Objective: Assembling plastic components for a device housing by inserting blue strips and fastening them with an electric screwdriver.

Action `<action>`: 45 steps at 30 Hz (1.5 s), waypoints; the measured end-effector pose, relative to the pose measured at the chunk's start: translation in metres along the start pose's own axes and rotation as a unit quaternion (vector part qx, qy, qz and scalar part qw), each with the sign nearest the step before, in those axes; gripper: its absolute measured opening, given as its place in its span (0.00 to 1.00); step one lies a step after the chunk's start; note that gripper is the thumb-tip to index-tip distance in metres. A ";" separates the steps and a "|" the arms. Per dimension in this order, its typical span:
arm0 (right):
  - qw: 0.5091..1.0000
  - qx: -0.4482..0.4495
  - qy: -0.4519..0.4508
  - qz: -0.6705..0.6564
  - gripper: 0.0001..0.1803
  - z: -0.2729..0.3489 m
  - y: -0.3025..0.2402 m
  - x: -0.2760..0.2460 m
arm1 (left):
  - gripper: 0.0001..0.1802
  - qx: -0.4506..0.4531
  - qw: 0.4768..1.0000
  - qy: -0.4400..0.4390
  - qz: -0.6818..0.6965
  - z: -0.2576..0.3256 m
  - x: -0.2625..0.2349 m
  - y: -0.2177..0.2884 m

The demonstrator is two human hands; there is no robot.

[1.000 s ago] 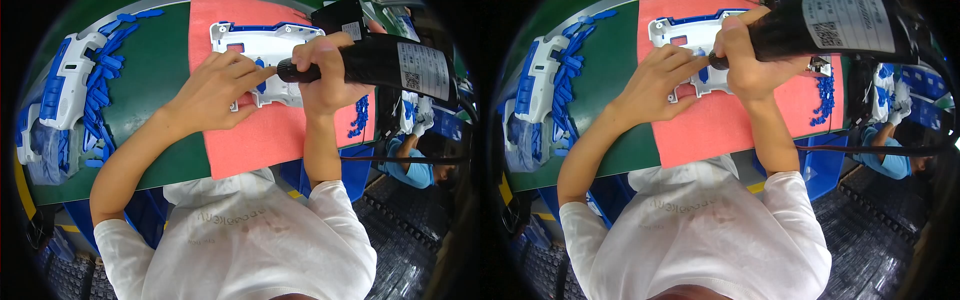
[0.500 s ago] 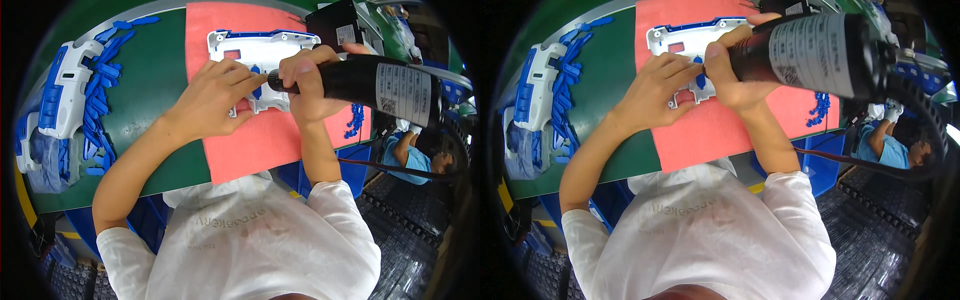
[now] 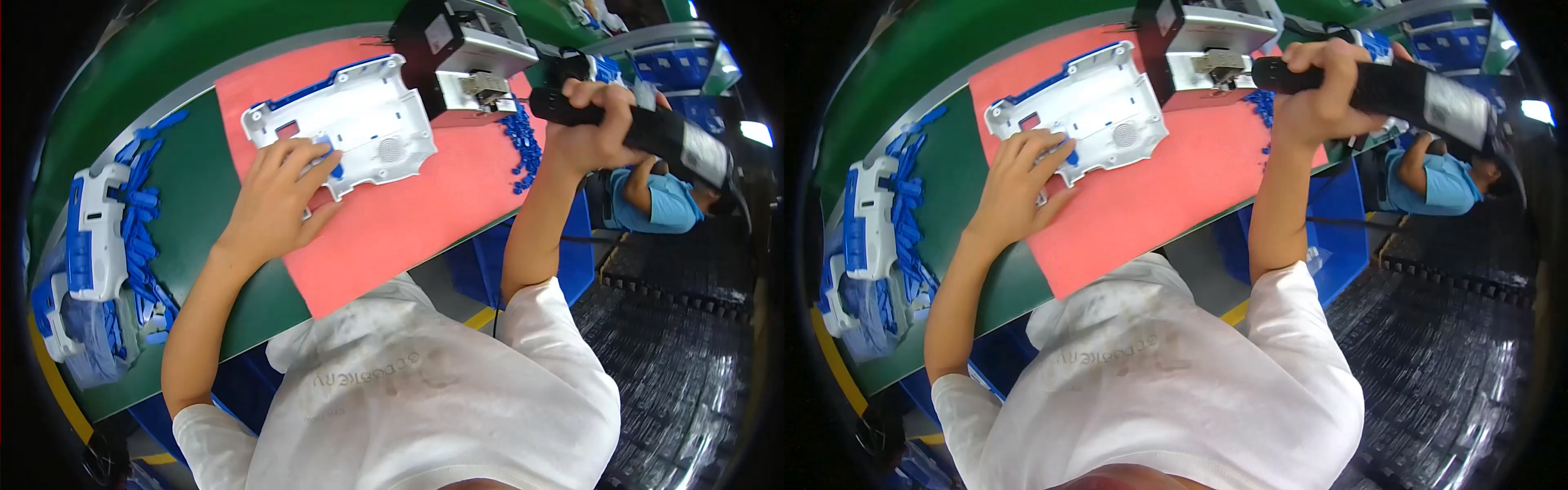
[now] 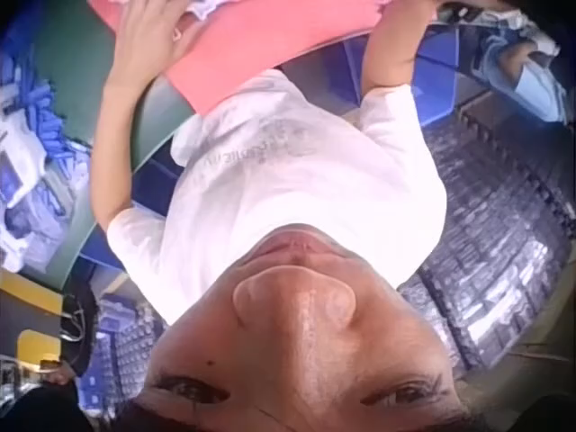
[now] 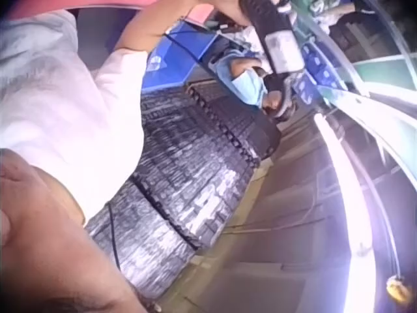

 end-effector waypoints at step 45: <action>0.950 0.158 -0.245 -0.111 0.31 0.163 0.038 0.168 | 0.26 -0.031 0.980 0.095 0.172 0.015 -0.004 -0.036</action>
Point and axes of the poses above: each hand's wrist, its own z-axis away from the middle knuckle, its own x-axis out of the palm, y = z × x, the point moved 10 cm from there along -z, towards the middle knuckle, and after that the axes turned 10 degrees about -x, right-handed, at the moved point
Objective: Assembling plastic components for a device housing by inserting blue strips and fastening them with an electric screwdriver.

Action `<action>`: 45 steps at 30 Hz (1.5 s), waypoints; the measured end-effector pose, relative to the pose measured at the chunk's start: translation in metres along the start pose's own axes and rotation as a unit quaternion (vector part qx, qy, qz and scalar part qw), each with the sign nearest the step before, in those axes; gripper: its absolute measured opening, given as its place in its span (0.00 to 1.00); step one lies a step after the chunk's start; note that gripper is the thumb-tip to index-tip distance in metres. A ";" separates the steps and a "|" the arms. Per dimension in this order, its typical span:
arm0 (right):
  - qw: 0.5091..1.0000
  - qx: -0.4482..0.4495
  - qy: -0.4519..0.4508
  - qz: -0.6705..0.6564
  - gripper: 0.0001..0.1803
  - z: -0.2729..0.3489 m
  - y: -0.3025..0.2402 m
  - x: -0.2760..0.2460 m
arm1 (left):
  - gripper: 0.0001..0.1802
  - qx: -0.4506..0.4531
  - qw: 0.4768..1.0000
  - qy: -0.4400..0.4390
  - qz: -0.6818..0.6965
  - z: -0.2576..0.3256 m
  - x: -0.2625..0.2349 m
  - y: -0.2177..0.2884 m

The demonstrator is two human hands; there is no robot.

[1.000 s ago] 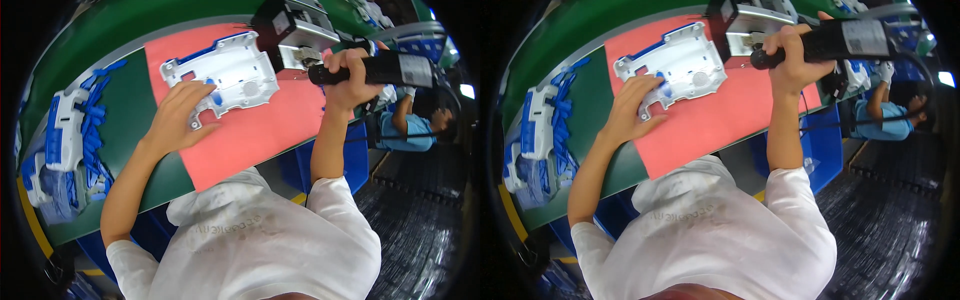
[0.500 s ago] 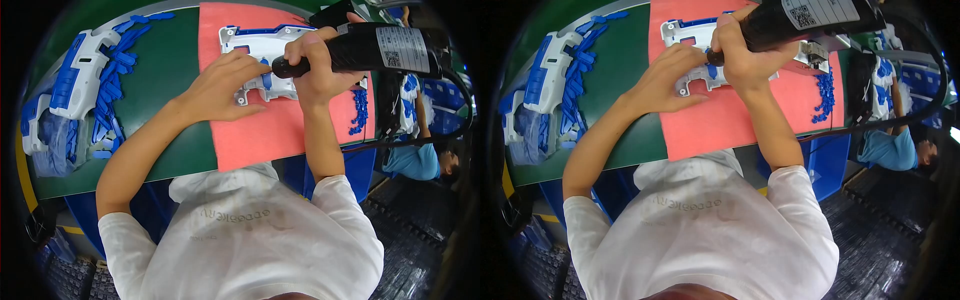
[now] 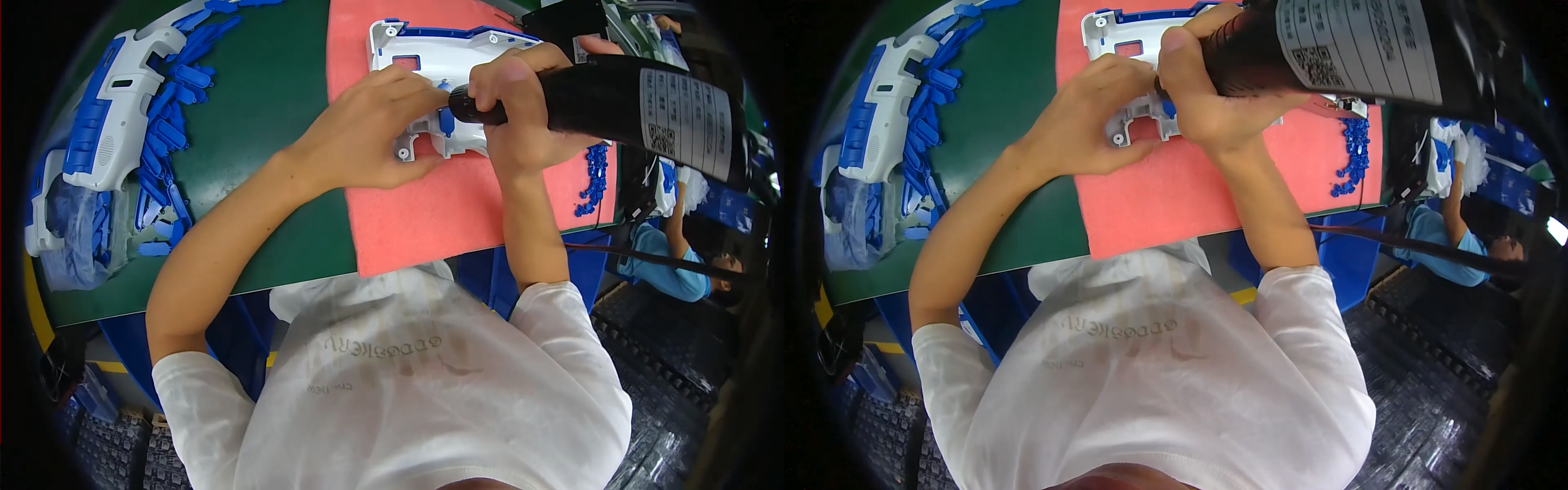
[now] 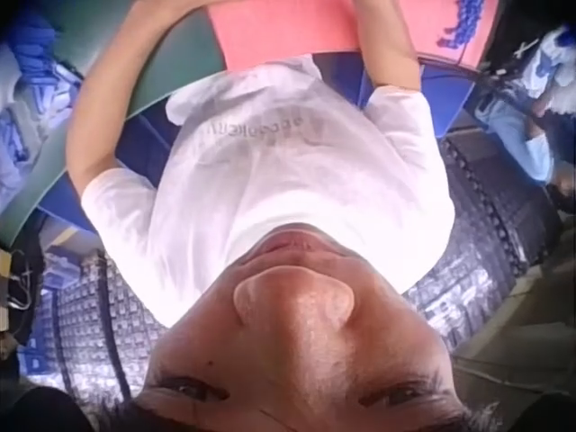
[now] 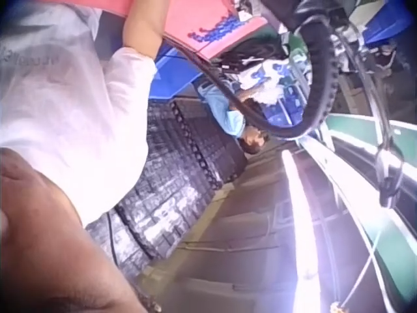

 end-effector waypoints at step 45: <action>0.995 0.057 0.003 0.080 0.33 -0.003 -0.020 -0.024 | 0.22 0.015 0.991 -0.036 -0.126 0.005 0.014 0.021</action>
Point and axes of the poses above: each hand's wrist, its own z-axis away from the middle knuckle, its own x-axis out of the palm, y = z × x, the point moved 10 cm from there along -z, towards the middle knuckle, and after that the axes turned 10 degrees about -x, right-handed, at the moved point
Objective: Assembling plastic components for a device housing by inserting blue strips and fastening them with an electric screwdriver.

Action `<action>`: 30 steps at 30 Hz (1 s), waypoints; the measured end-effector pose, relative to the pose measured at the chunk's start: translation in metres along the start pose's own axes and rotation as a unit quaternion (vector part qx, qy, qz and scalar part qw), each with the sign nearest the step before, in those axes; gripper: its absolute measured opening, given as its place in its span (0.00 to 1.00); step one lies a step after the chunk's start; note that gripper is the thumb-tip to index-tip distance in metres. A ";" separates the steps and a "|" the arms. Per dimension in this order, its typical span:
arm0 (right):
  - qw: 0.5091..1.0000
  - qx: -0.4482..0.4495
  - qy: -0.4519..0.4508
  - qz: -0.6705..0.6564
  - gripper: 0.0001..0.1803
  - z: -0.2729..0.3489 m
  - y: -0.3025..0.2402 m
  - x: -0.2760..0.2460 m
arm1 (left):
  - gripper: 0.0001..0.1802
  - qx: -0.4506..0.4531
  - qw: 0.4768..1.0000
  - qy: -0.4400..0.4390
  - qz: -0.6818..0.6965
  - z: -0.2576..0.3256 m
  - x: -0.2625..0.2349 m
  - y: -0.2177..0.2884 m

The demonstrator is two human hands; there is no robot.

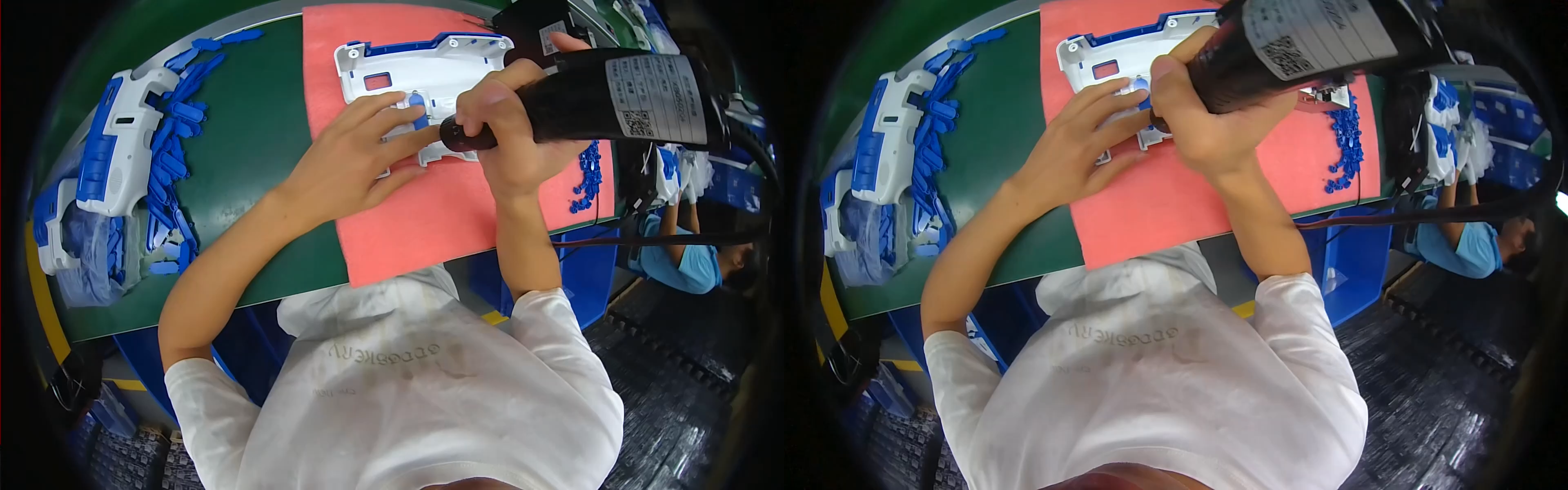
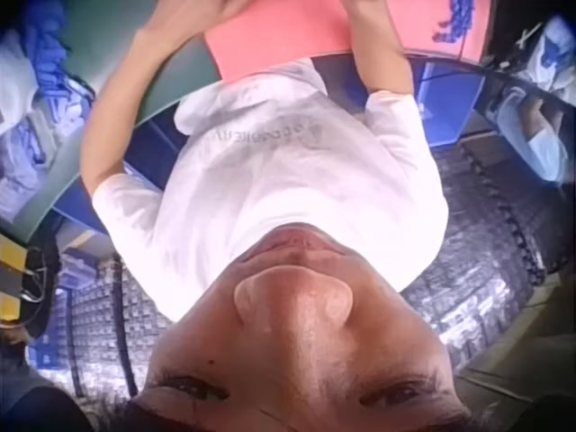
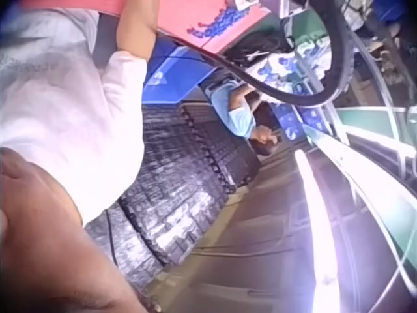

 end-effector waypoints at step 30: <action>0.991 -0.038 -0.101 0.073 0.29 0.028 -0.002 0.009 | 0.22 0.020 1.000 0.002 0.008 0.001 0.003 0.003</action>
Point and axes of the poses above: each hand's wrist, its own z-axis away from the middle knuckle, its own x-axis out of the palm, y = z × x, the point moved 10 cm from there along -z, towards the middle knuckle, and after that the axes turned 10 degrees about -x, right-handed, at the moved point
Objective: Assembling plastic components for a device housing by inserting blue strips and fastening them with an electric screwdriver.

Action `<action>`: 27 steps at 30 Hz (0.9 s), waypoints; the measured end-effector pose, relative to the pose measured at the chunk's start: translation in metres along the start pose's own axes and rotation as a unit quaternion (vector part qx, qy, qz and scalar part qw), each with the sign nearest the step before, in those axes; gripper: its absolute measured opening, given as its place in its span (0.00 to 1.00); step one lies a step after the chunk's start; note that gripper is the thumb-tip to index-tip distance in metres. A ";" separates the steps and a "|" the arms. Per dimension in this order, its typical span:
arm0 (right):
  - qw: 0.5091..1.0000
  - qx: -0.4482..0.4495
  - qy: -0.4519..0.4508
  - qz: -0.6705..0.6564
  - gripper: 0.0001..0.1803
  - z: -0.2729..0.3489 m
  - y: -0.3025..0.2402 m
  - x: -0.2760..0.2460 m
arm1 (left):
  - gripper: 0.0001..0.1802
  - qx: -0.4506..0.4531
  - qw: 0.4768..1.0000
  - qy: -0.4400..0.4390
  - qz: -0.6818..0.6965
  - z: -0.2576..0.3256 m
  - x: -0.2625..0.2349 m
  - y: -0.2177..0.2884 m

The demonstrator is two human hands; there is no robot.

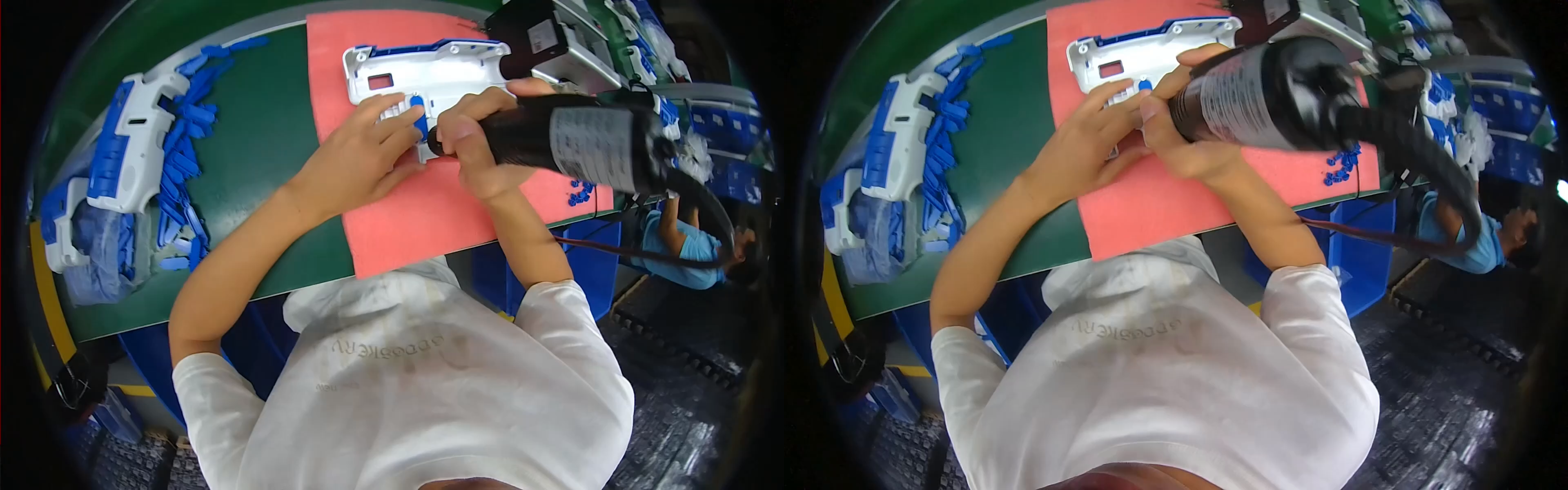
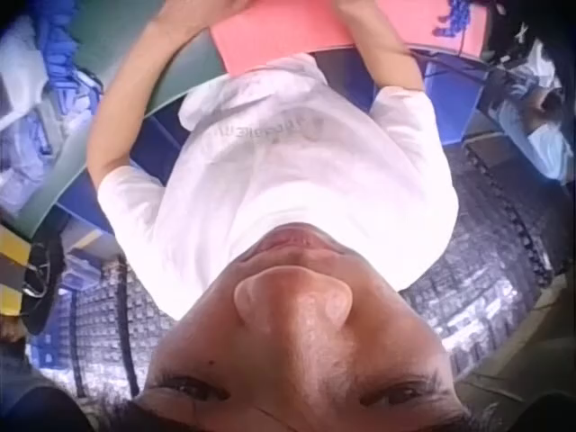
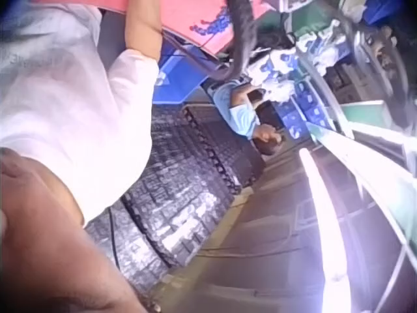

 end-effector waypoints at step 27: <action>0.963 0.190 0.155 0.109 0.28 0.063 0.025 -0.111 | 0.22 -0.201 0.950 0.109 -0.213 -0.181 -0.051 -0.220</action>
Point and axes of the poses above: each hand's wrist, its own z-axis away from the middle knuckle, its own x-axis out of the palm, y = z × x, the point moved 10 cm from there along -z, towards the middle knuckle, and after that the axes turned 10 degrees about -x, right-handed, at the moved point
